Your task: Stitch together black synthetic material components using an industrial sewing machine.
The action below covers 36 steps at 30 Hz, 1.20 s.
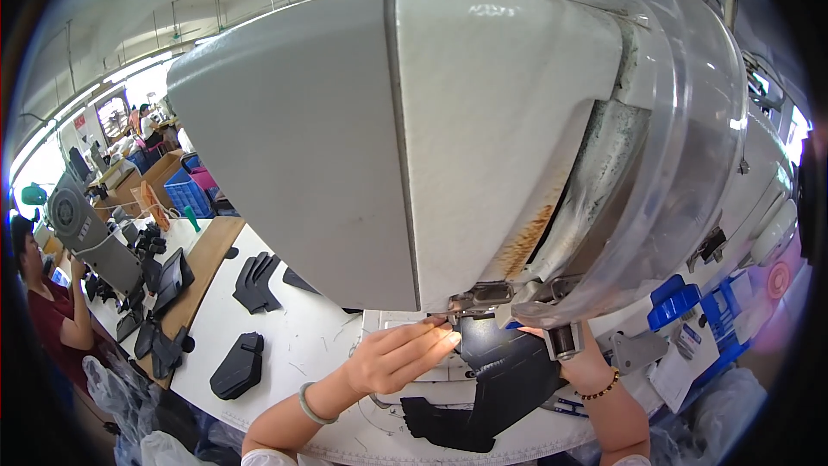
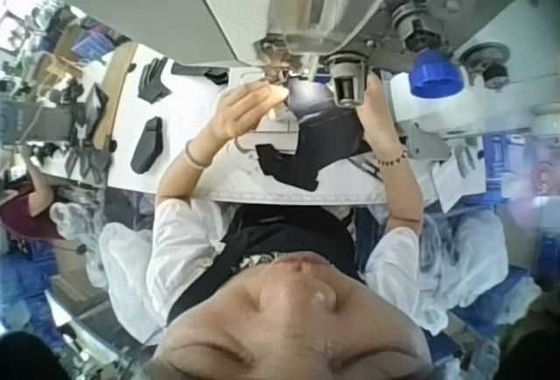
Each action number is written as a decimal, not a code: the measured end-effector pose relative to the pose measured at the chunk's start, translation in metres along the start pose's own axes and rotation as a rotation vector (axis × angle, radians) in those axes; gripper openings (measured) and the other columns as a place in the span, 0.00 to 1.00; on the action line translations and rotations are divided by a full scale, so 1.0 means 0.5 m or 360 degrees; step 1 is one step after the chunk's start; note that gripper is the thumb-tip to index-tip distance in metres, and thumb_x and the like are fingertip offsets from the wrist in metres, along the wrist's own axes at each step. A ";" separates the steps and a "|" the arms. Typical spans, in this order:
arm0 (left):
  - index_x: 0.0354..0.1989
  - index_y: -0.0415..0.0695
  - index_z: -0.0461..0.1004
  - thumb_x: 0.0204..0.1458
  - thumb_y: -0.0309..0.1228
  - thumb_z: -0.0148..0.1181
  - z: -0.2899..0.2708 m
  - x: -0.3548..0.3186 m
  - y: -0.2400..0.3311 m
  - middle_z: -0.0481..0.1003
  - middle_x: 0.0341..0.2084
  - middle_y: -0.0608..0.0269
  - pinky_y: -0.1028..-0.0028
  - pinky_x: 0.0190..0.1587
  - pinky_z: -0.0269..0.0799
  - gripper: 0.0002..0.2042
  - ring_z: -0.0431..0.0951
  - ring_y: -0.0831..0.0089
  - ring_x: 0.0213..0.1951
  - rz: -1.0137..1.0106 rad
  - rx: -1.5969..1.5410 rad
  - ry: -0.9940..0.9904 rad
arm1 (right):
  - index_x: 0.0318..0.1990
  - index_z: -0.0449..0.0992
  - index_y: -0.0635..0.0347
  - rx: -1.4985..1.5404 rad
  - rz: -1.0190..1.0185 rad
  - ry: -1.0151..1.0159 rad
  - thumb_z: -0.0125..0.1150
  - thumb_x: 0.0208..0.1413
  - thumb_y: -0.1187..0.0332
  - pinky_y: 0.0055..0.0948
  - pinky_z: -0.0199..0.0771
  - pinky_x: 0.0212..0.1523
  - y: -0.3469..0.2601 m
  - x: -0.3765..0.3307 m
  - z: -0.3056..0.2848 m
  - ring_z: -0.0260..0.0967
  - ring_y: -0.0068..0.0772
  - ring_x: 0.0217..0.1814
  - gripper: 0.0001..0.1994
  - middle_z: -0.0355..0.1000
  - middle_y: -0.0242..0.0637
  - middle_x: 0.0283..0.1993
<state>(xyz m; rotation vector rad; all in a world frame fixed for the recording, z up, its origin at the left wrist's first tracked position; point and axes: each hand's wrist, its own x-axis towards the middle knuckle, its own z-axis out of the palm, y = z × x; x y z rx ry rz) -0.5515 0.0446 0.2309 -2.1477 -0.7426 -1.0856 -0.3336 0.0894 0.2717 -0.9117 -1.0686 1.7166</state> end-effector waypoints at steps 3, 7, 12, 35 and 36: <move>0.40 0.36 0.75 0.39 0.19 0.62 0.014 0.001 -0.008 0.75 0.32 0.60 0.77 0.35 0.78 0.15 0.77 0.70 0.32 -0.0011 -0.0072 0.0016 | 0.22 0.72 0.59 -0.0161 -0.0251 -0.0050 0.59 0.53 0.70 0.23 0.64 0.23 0.048 0.034 -0.071 0.63 0.19 0.21 0.09 0.70 0.27 0.22; 0.43 0.35 0.74 0.37 0.19 0.60 0.026 -0.002 -0.019 0.75 0.32 0.58 0.74 0.34 0.77 0.19 0.76 0.66 0.33 -0.0027 -0.0143 0.0033 | 0.24 0.74 0.59 -0.0687 -0.0765 -0.0260 0.55 0.52 0.66 0.28 0.67 0.29 0.112 0.098 -0.160 0.68 0.32 0.26 0.09 0.69 0.44 0.22; 0.43 0.36 0.74 0.37 0.19 0.60 0.029 -0.006 -0.024 0.75 0.32 0.58 0.74 0.34 0.76 0.19 0.75 0.66 0.33 -0.0034 -0.0188 -0.0004 | 0.21 0.71 0.60 -0.0876 -0.0789 -0.0081 0.53 0.49 0.67 0.35 0.67 0.33 0.134 0.133 -0.194 0.69 0.41 0.29 0.09 0.68 0.47 0.22; 0.35 0.43 0.69 0.36 0.18 0.65 0.099 -0.112 -0.052 0.75 0.24 0.67 0.75 0.28 0.69 0.16 0.74 0.72 0.25 -0.0059 0.0075 0.0161 | 0.33 0.72 0.61 -0.1292 -0.1298 0.0069 0.52 0.51 0.68 0.35 0.71 0.39 0.220 0.114 -0.344 0.71 0.44 0.33 0.07 0.71 0.46 0.32; 0.35 0.43 0.69 0.36 0.18 0.65 0.098 -0.105 -0.052 0.75 0.24 0.67 0.75 0.28 0.69 0.16 0.74 0.72 0.25 -0.0060 0.0067 0.0157 | 0.33 0.72 0.62 -0.1307 -0.1309 0.0092 0.52 0.51 0.68 0.35 0.71 0.39 0.211 0.124 -0.335 0.71 0.44 0.33 0.07 0.71 0.46 0.33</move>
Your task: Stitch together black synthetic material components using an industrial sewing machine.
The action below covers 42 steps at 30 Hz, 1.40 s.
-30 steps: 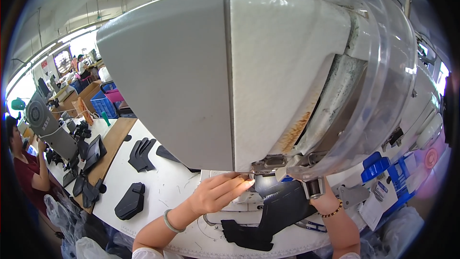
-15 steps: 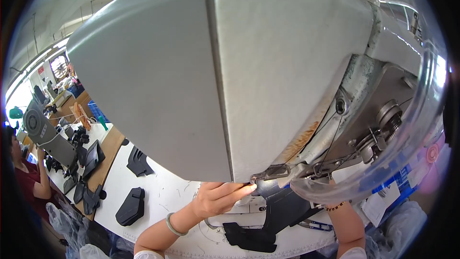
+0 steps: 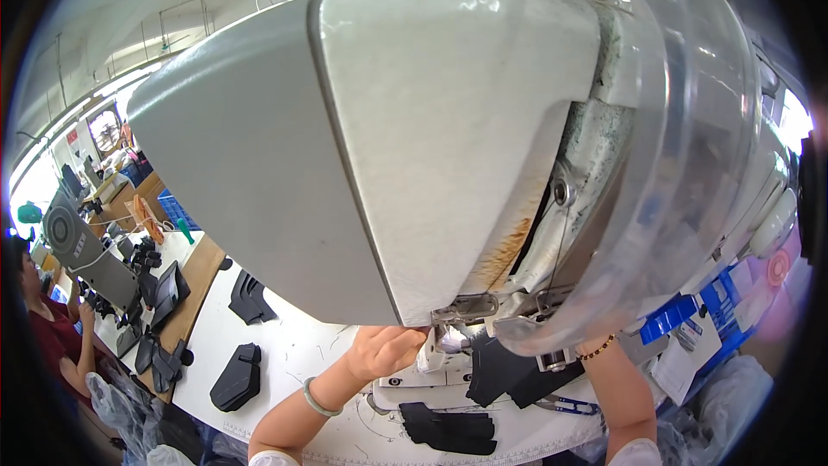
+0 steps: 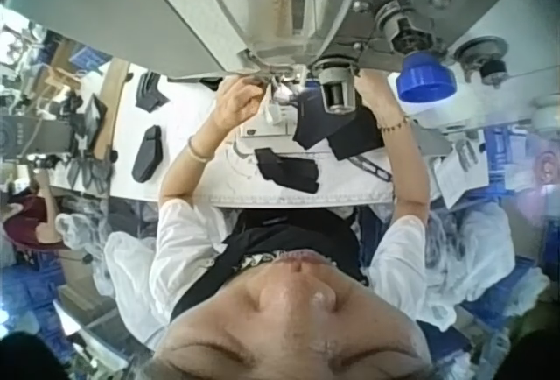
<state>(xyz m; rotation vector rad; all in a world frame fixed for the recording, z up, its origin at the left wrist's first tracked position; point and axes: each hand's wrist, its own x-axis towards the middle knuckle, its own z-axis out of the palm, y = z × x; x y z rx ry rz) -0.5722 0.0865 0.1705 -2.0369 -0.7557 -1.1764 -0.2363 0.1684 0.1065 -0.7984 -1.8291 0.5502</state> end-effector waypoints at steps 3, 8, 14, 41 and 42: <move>0.35 0.42 0.65 0.36 0.19 0.66 -0.011 0.028 0.004 0.74 0.22 0.67 0.75 0.27 0.66 0.18 0.74 0.73 0.25 0.0050 0.0077 -0.0016 | 0.34 0.72 0.62 -0.0066 -0.0013 0.0049 0.52 0.51 0.68 0.35 0.71 0.38 0.009 -0.011 -0.005 0.71 0.43 0.33 0.07 0.71 0.46 0.33; 0.31 0.45 0.69 0.34 0.20 0.68 -0.007 0.066 0.013 0.75 0.22 0.64 0.75 0.23 0.70 0.16 0.75 0.71 0.22 -0.0122 -0.0131 0.0154 | 0.35 0.72 0.62 -0.0165 -0.0042 0.0134 0.52 0.51 0.68 0.34 0.72 0.38 -0.031 0.084 0.030 0.72 0.43 0.33 0.08 0.71 0.46 0.34; 0.33 0.44 0.67 0.35 0.21 0.68 -0.028 0.075 0.030 0.77 0.25 0.57 0.75 0.22 0.66 0.17 0.73 0.67 0.21 -0.0200 -0.0196 -0.0013 | 0.37 0.71 0.62 -0.0260 -0.0084 0.0197 0.52 0.52 0.68 0.34 0.72 0.38 -0.048 0.118 0.065 0.72 0.42 0.34 0.08 0.72 0.45 0.35; 0.42 0.36 0.76 0.48 0.36 0.58 -0.408 -0.260 -0.058 0.74 0.42 0.45 0.64 0.49 0.67 0.17 0.73 0.52 0.45 -0.2477 0.0676 -0.0838 | 0.48 0.68 0.65 0.1443 0.1090 0.0200 0.53 0.25 0.87 0.32 0.74 0.43 -0.278 -0.055 0.002 0.73 0.38 0.40 0.31 0.72 0.41 0.41; 0.42 0.36 0.76 0.48 0.36 0.58 -0.408 -0.257 -0.054 0.74 0.42 0.45 0.64 0.49 0.67 0.17 0.73 0.52 0.45 -0.2473 0.0663 -0.0842 | 0.48 0.68 0.65 0.1435 0.1091 0.0210 0.53 0.25 0.87 0.32 0.74 0.43 -0.272 -0.055 0.008 0.73 0.38 0.40 0.31 0.72 0.41 0.41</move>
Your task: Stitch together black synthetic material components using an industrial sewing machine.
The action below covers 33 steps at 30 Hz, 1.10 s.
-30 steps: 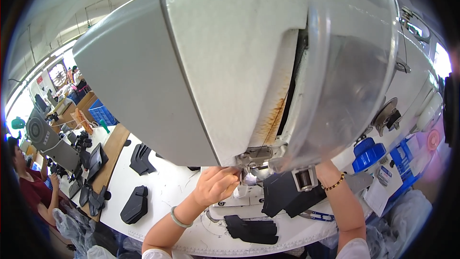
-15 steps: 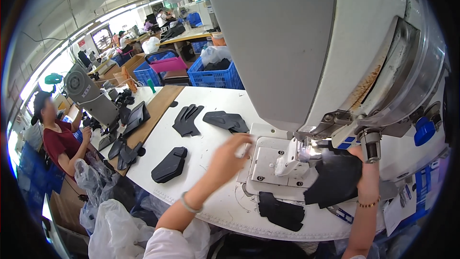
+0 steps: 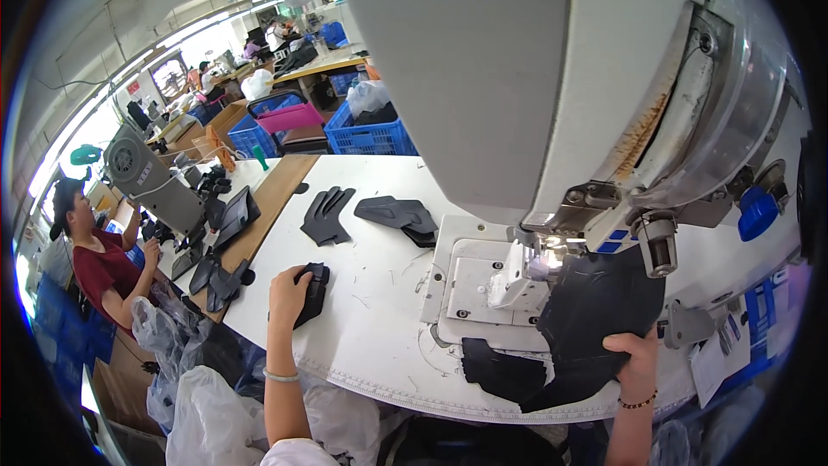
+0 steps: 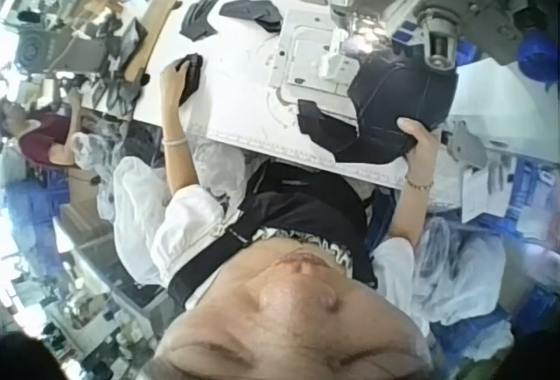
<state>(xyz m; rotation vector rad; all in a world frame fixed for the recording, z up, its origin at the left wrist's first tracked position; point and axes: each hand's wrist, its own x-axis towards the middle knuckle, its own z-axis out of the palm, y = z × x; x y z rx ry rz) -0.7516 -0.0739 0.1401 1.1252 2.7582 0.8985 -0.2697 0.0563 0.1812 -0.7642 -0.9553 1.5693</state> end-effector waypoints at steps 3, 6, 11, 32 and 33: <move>0.44 0.36 0.74 0.49 0.31 0.57 0.011 -0.005 0.027 0.75 0.38 0.48 0.64 0.48 0.67 0.15 0.74 0.54 0.44 0.0294 0.0198 0.0474 | 0.47 0.68 0.63 0.0049 0.0042 -0.0159 0.54 0.27 0.89 0.32 0.75 0.42 0.005 0.012 -0.001 0.73 0.36 0.41 0.30 0.72 0.41 0.41; 0.41 0.37 0.75 0.50 0.30 0.56 0.035 0.042 0.126 0.76 0.35 0.49 0.64 0.46 0.68 0.13 0.75 0.54 0.42 0.0536 -0.0241 0.0344 | 0.47 0.69 0.64 -0.0031 0.0040 -0.0243 0.55 0.27 0.89 0.31 0.76 0.41 0.006 0.018 -0.008 0.73 0.36 0.40 0.30 0.73 0.41 0.41; 0.42 0.38 0.74 0.52 0.44 0.55 0.135 0.166 0.257 0.77 0.33 0.49 0.64 0.43 0.71 0.20 0.77 0.54 0.37 0.0370 0.0110 0.0085 | 0.43 0.73 0.66 -0.0023 -0.0085 -0.0217 0.62 0.29 0.89 0.26 0.76 0.39 -0.018 -0.002 0.019 0.74 0.30 0.38 0.25 0.74 0.39 0.38; 0.62 0.42 0.54 0.45 0.20 0.60 0.150 0.171 0.214 0.75 0.37 0.49 0.66 0.43 0.70 0.33 0.76 0.56 0.38 0.0553 -0.0127 0.0655 | 0.39 0.74 0.66 -0.0031 0.0243 -0.0356 0.63 0.33 0.84 0.25 0.73 0.36 -0.067 0.033 0.041 0.73 0.27 0.33 0.18 0.75 0.37 0.34; 0.62 0.42 0.54 0.45 0.20 0.60 0.132 0.141 0.242 0.75 0.37 0.49 0.66 0.43 0.70 0.33 0.76 0.56 0.38 0.0554 -0.0127 0.0654 | 0.34 0.76 0.66 -0.0053 0.0225 -0.0356 0.64 0.36 0.83 0.21 0.71 0.32 -0.071 0.037 0.046 0.72 0.23 0.29 0.13 0.74 0.35 0.30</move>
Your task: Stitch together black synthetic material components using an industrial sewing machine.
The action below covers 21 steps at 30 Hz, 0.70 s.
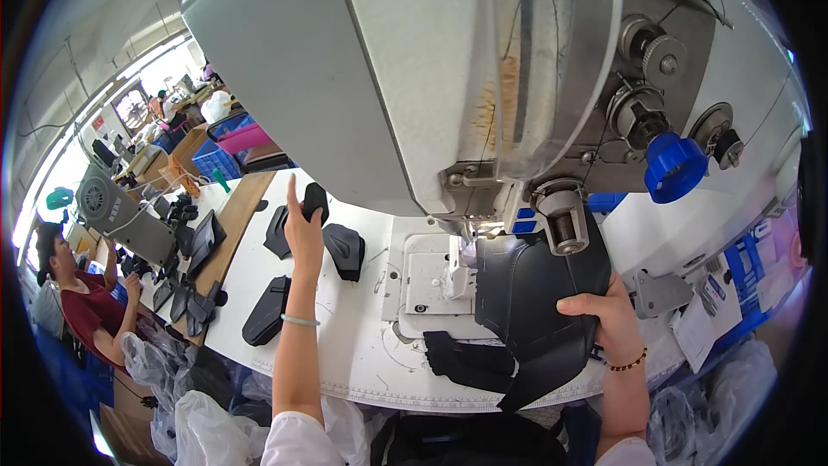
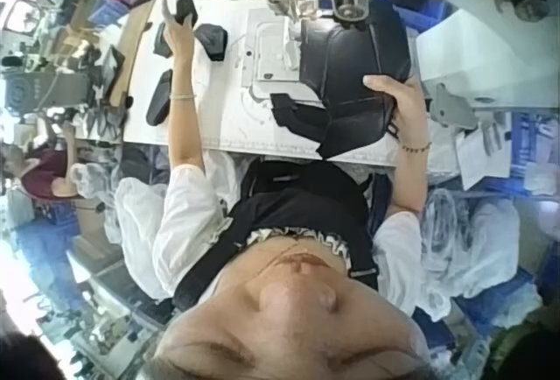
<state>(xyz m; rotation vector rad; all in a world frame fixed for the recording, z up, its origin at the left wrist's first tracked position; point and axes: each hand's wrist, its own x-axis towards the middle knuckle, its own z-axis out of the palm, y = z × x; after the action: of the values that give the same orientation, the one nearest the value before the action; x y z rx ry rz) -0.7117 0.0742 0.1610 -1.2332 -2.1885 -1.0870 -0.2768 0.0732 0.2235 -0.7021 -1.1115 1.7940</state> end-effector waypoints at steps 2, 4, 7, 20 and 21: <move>0.60 0.38 0.54 0.46 0.20 0.60 -0.044 -0.021 0.075 0.76 0.34 0.53 0.74 0.36 0.72 0.31 0.78 0.68 0.32 -0.0206 -0.0980 0.0025 | 0.33 0.75 0.66 -0.0046 -0.0016 -0.0019 0.65 0.36 0.83 0.21 0.71 0.31 -0.004 0.008 0.000 0.72 0.23 0.28 0.12 0.74 0.35 0.29; 0.49 0.30 0.64 0.48 0.20 0.60 -0.081 -0.047 0.173 0.76 0.33 0.55 0.79 0.34 0.74 0.20 0.78 0.75 0.31 -0.0415 -0.1815 -0.0435 | 0.33 0.75 0.66 -0.0098 -0.0039 -0.0007 0.65 0.36 0.83 0.20 0.70 0.30 -0.007 0.014 -0.012 0.72 0.22 0.28 0.12 0.74 0.35 0.29; 0.45 0.33 0.68 0.48 0.22 0.61 -0.138 -0.123 0.280 0.76 0.34 0.56 0.76 0.37 0.76 0.16 0.78 0.73 0.33 -0.0894 -0.2341 -0.1044 | 0.32 0.75 0.67 -0.0147 -0.0090 -0.0065 0.65 0.35 0.83 0.19 0.70 0.29 -0.009 0.015 -0.018 0.71 0.22 0.27 0.12 0.74 0.35 0.28; 0.42 0.35 0.66 0.54 0.25 0.55 -0.142 -0.153 0.371 0.74 0.34 0.59 0.77 0.35 0.75 0.10 0.77 0.75 0.33 -0.0898 -0.2562 -0.0914 | 0.28 0.76 0.67 -0.0187 -0.0148 -0.0095 0.65 0.34 0.83 0.20 0.69 0.26 0.019 0.022 -0.026 0.70 0.22 0.24 0.09 0.73 0.34 0.25; 0.42 0.35 0.66 0.54 0.24 0.54 -0.145 -0.149 0.374 0.74 0.35 0.59 0.77 0.36 0.75 0.10 0.77 0.75 0.34 -0.0909 -0.2560 -0.0912 | 0.30 0.76 0.68 -0.0102 -0.0117 -0.0082 0.65 0.34 0.84 0.21 0.71 0.28 0.017 0.022 -0.021 0.71 0.23 0.25 0.11 0.74 0.36 0.27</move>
<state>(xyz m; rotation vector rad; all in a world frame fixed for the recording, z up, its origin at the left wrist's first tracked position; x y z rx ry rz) -0.5159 0.0347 0.2376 -1.4912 -1.7588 -3.4311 -0.2766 0.0856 0.2109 -0.6478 -1.2184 1.7290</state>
